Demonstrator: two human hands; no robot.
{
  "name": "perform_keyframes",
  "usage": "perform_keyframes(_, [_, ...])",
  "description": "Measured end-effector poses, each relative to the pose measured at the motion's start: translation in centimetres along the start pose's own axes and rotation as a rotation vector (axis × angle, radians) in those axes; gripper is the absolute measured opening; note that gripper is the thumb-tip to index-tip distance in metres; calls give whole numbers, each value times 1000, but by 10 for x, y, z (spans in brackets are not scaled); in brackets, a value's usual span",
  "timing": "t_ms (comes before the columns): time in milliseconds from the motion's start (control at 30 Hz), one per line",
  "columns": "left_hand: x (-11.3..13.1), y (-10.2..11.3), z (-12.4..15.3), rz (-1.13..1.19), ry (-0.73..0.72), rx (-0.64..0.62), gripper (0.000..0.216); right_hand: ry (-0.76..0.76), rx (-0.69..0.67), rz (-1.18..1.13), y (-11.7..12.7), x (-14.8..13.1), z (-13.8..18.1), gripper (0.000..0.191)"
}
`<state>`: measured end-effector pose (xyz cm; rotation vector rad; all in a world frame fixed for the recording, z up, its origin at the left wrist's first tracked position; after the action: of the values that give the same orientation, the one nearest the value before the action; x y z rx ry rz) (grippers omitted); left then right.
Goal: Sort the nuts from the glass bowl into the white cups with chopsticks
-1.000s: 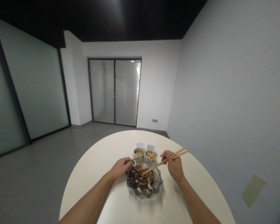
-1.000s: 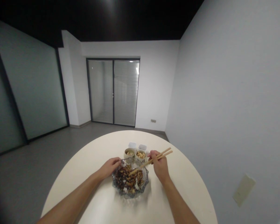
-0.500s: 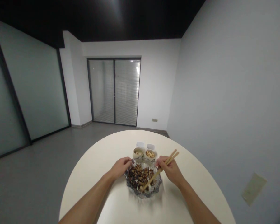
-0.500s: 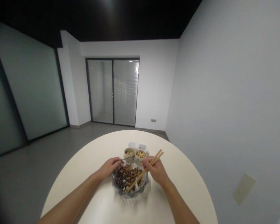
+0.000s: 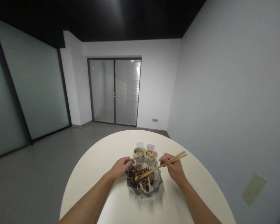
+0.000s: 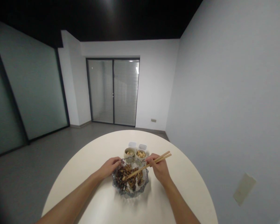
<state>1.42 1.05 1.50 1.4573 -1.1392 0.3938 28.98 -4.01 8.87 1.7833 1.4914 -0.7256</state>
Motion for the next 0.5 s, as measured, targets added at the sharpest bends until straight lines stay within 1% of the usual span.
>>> perform_keyframes(233, [1, 0, 0, 20, -1, 0, 36, -9, -73, -10, -14, -1, 5, 43])
perform_keyframes(500, [6, 0, 1, 6, 0, 1, 36, -38, -134, -8, -19, 2, 8, 36])
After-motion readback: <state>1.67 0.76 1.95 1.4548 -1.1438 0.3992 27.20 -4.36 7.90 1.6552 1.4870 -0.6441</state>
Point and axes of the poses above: each hand's wrist, its own z-axis away from the middle knuckle, its own y-axis out of the back of the hand, x = y × z, the point moved 2 cm from there along -z, towards the middle knuckle, and after that the axes turned 3 degrees about -y, right-handed, at the moved point
